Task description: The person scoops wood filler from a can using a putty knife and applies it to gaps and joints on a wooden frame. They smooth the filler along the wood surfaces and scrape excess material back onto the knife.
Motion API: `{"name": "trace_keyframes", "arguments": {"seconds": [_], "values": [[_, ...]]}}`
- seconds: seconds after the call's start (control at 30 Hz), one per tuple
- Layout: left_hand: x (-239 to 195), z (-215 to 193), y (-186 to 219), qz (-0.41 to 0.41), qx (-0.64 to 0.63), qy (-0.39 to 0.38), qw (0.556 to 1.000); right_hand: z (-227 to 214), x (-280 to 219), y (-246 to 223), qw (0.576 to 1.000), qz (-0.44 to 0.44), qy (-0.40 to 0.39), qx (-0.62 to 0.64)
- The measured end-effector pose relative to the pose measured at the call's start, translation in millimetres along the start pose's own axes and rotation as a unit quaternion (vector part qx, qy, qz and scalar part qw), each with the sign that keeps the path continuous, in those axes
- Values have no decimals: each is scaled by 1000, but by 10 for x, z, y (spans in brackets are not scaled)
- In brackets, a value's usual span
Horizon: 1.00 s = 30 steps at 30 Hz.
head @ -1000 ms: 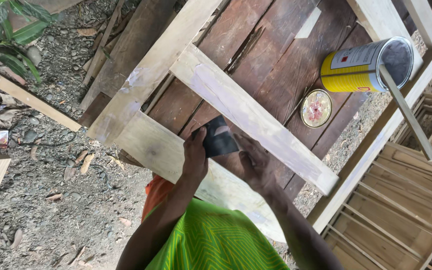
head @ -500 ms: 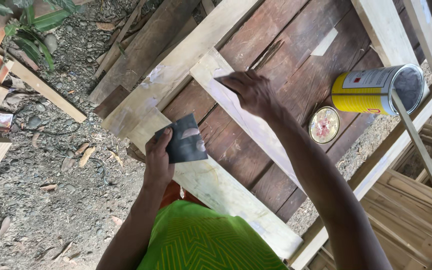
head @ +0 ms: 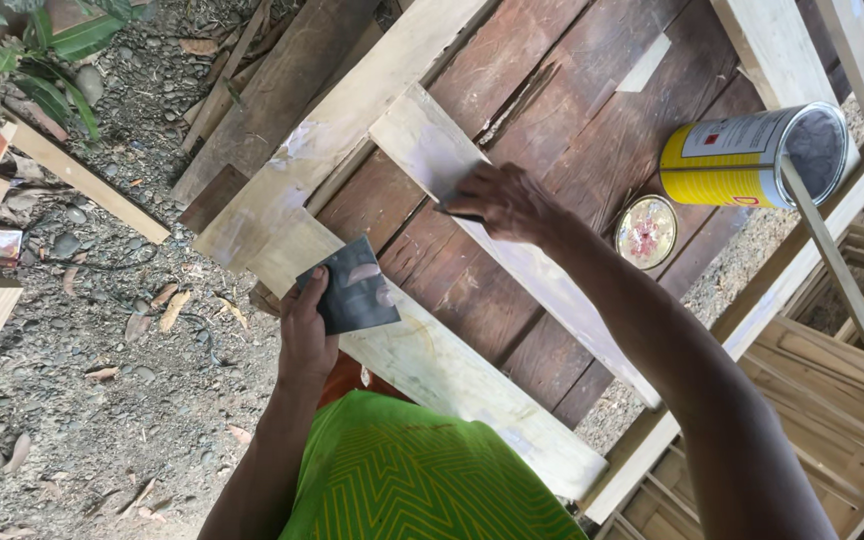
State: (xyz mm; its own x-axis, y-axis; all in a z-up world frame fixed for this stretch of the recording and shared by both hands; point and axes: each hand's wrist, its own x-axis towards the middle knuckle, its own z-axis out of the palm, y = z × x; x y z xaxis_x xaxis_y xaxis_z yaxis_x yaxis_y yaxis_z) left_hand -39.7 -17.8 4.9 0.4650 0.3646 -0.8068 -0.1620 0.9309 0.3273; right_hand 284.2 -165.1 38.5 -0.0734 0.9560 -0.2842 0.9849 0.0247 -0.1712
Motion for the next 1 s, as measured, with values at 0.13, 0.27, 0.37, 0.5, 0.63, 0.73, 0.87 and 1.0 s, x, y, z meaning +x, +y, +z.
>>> {"name": "trace_keyframes", "arguments": {"seconds": [0.13,0.27,0.37,0.5,0.63,0.73,0.87,1.0], "values": [[33,2,-48,-8,29,-12,999,1,-578,-162,999,21,-31,22],[109,-2,-151,-21,36,0,999,34,-1182,-291,997,40,-55,34],[143,-16,-218,-1,39,-59,997,119,-1644,-417,995,64,-64,44],[112,33,-227,-5,63,-73,995,229,-2228,-599,986,124,-95,64],[107,125,-195,-5,87,-60,994,361,-2550,-798,952,258,-64,153],[108,125,-138,-8,96,-80,992,338,-2504,-950,930,324,31,171],[159,173,-68,4,104,-89,991,244,-2084,-993,912,356,109,174],[127,261,22,8,114,-95,989,187,-1757,-779,909,351,145,172]]}}
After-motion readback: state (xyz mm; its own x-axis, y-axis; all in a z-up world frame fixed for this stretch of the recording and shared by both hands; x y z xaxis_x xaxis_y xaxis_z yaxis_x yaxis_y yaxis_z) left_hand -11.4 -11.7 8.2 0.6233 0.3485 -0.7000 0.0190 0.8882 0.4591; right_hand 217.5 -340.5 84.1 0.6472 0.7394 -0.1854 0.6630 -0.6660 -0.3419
